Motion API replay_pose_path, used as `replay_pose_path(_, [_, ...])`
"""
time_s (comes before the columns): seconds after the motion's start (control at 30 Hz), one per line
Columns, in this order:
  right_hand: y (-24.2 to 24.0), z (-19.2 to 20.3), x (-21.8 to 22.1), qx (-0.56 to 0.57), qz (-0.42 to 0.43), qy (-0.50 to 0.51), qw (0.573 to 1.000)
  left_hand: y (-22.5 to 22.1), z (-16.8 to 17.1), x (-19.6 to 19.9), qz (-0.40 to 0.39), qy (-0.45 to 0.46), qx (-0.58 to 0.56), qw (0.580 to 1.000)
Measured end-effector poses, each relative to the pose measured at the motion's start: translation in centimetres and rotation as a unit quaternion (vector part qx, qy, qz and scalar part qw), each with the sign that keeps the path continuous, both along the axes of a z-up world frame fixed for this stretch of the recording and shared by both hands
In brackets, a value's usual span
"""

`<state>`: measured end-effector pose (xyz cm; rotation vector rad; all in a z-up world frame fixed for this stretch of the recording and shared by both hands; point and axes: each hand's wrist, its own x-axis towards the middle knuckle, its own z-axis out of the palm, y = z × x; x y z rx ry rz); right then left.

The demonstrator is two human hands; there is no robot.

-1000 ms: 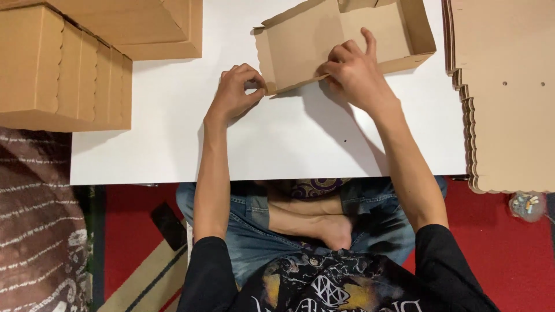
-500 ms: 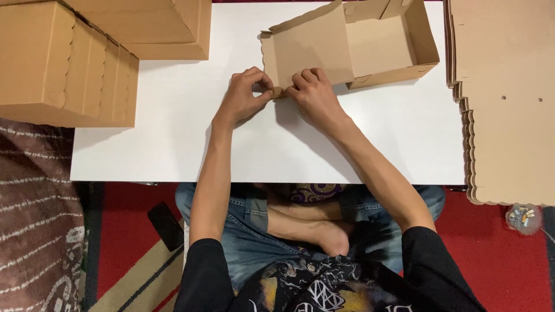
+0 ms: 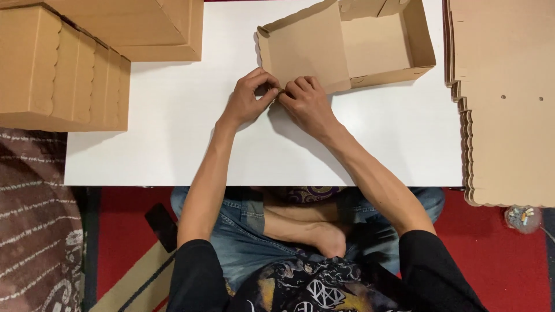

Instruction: The person sits cross-legged at a low table and folds flat cardboard blanks into open boxes, creasing the sides, tucking tabs, and pressing the corners to shape each box. After finishing one box, the person takes another flat blank and begins folding it.

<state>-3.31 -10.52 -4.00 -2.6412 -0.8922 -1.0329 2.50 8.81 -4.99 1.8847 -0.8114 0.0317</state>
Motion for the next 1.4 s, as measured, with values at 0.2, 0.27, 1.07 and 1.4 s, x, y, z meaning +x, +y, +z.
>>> replay_pose_path(0.2, [0.1,0.4,-0.2,0.007,-0.009,-0.006,1.0,-0.3,0.2,0.1,-0.011,0.001,-0.004,1.0])
replay_pose_path(0.27, [0.2,0.2,0.0,0.01,-0.006,-0.016,1.0,-0.3,-0.4,0.6,-0.025,0.005,-0.003,1.0])
replay_pose_path(1.07, [-0.6,0.4,0.4,0.066,-0.041,-0.017,0.997,-0.4,-0.6,0.5,-0.007,0.083,-0.076,0.994])
replay_pose_path(1.4, [-0.4,2.1,-0.8,0.112,-0.015,0.045,0.993,-0.9,3.6,-1.6,-0.016,0.12,-0.103,0.987])
